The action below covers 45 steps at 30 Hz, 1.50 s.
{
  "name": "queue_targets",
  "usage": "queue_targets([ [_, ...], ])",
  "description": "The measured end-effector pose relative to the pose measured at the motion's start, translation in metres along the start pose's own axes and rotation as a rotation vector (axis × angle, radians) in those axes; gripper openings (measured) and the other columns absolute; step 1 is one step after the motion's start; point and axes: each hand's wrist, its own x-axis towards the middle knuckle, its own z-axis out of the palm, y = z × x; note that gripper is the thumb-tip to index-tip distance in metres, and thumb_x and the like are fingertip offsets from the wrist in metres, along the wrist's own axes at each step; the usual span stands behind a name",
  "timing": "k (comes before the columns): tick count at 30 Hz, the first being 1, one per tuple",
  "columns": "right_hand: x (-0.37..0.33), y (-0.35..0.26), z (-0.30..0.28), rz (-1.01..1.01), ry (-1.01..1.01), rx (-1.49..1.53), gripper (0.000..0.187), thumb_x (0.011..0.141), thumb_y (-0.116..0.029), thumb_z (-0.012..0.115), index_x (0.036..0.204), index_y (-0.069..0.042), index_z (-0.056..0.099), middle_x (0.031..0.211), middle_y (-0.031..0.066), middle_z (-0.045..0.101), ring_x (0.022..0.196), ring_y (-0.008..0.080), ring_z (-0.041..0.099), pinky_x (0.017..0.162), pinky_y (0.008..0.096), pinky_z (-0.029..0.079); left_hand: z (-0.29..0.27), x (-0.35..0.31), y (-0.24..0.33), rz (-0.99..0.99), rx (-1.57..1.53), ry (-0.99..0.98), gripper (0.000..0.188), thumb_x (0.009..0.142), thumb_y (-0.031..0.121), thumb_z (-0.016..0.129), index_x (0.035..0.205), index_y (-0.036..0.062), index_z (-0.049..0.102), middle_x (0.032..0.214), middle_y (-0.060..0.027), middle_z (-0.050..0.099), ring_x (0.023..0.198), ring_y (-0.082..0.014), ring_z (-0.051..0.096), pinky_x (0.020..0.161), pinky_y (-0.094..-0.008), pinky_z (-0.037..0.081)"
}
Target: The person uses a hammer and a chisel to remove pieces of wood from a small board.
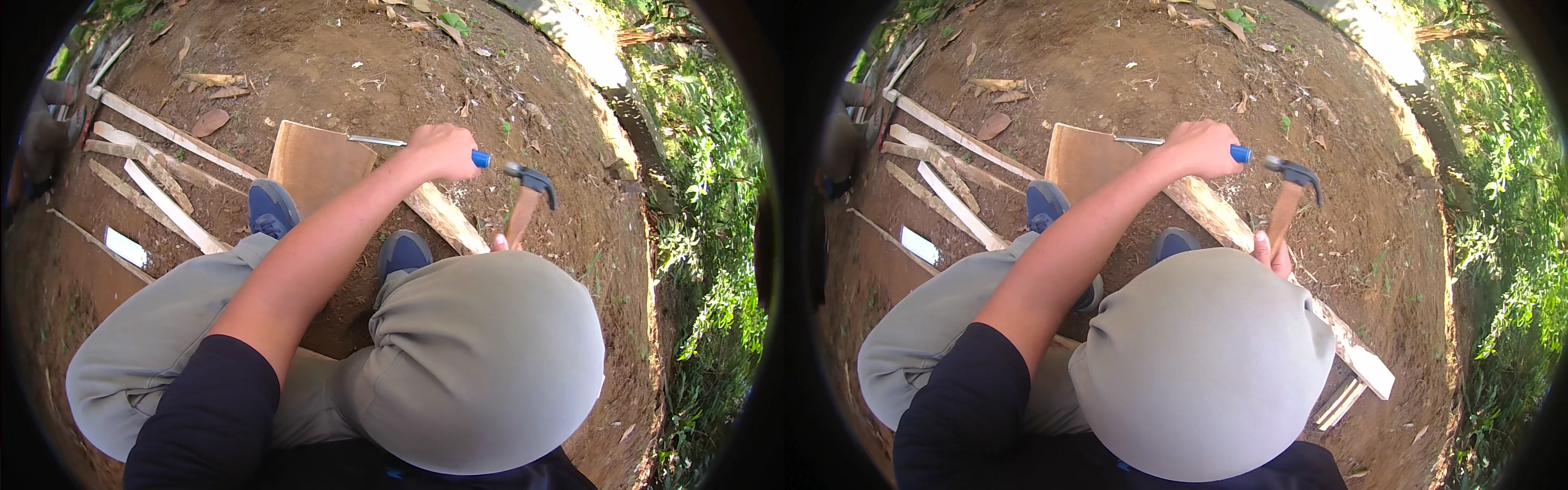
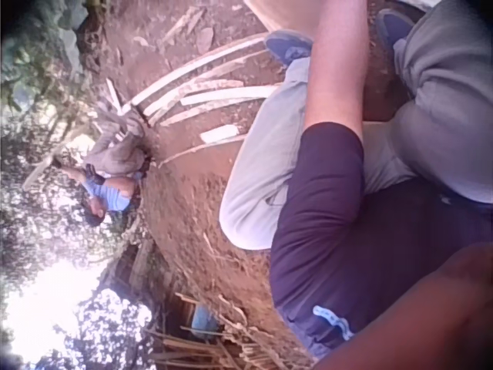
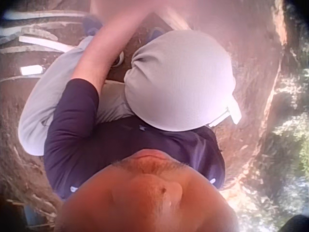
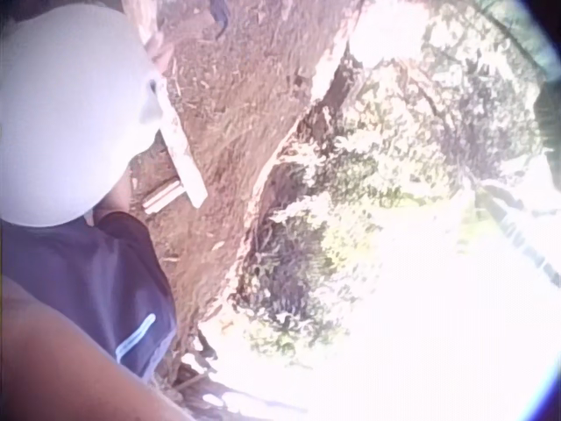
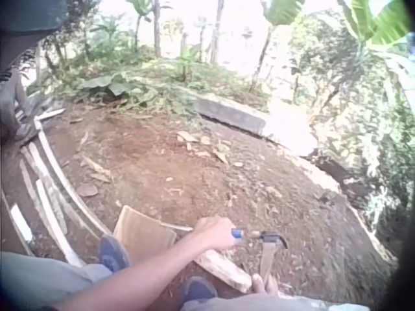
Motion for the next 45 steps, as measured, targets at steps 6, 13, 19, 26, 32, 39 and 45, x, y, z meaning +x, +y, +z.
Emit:
queue_targets([
  [6,-0.008,0.005,0.002,0.019,-0.041,-0.025,0.027,0.104,-0.032,0.065,0.097,-0.009,0.055,0.058,-0.0047,0.045,0.047,0.0044,0.039,0.043,0.0262,0.028,0.0,-0.003,0.002,-0.007,0.041,-0.043,0.027,0.081,0.036,0.066,0.095,0.0163,0.079,0.098,-0.0133,0.076,0.097,-0.0318,0.074,0.085,-0.0445,0.056],
  [13,-0.01,0.016,0.003,0.032,-0.055,-0.003,0.027,0.104,-0.032,0.065,0.097,-0.008,0.055,0.059,-0.0048,0.044,0.048,0.0043,0.038,0.043,0.0262,0.027,-0.001,0.001,-0.002,0.006,0.02,-0.046,0.026,0.079,0.036,0.066,0.084,0.0132,0.077,0.089,-0.0145,0.075,0.088,-0.0361,0.073,0.08,-0.0461,0.056],
  [19,-0.014,0.02,0.006,0.055,-0.082,-0.009,0.027,0.104,-0.032,0.065,0.098,-0.008,0.054,0.06,-0.005,0.044,0.049,0.0043,0.038,0.044,0.0262,0.027,0.007,0.005,-0.007,0.016,0.069,-0.046,0.026,0.079,0.037,0.068,0.087,0.0134,0.076,0.09,-0.0129,0.076,0.089,-0.0349,0.073,0.081,-0.0461,0.056],
  [26,-0.014,0.026,0.007,0.082,-0.124,-0.05,0.028,0.104,-0.033,0.065,0.098,-0.008,0.054,0.061,-0.0051,0.044,0.049,0.0042,0.037,0.044,0.0262,0.027,0.002,0.011,-0.004,-0.045,0.098,-0.152,0.025,0.079,0.037,0.07,0.089,0.0149,0.076,0.089,-0.0114,0.076,0.091,-0.0325,0.073,0.082,-0.0452,0.056],
  [32,-0.005,0.045,0.005,0.076,-0.066,0.062,0.029,0.104,-0.033,0.066,0.097,-0.008,0.056,0.064,-0.0058,0.045,0.055,0.0034,0.039,0.047,0.0261,0.029,0.008,0.012,-0.003,-0.021,0.091,-0.107,0.025,0.078,0.037,0.07,0.088,0.0152,0.076,0.089,-0.0111,0.076,0.091,-0.0327,0.073,0.082,-0.046,0.056],
  [39,-0.009,0.058,0.004,0.066,0.046,0.169,0.027,0.104,-0.033,0.065,0.096,-0.01,0.052,0.059,-0.0059,0.042,0.049,0.0029,0.036,0.043,0.0251,0.024,0.018,0.011,-0.01,0.036,0.175,-0.14,0.021,0.08,0.024,0.068,0.099,0.0193,0.077,0.097,-0.0117,0.076,0.095,-0.0343,0.073,0.083,-0.0477,0.057],
  [45,-0.01,0.051,-0.003,-0.014,0.004,0.032,0.028,0.103,-0.033,0.067,0.099,-0.008,0.054,0.06,-0.0041,0.046,0.051,0.004,0.04,0.044,0.025,0.027,0.032,0.01,-0.014,0.05,0.224,-0.154,0.024,0.079,0.018,0.067,0.1,0.0198,0.077,0.098,-0.0129,0.077,0.095,-0.0347,0.073,0.083,-0.0476,0.057],
])
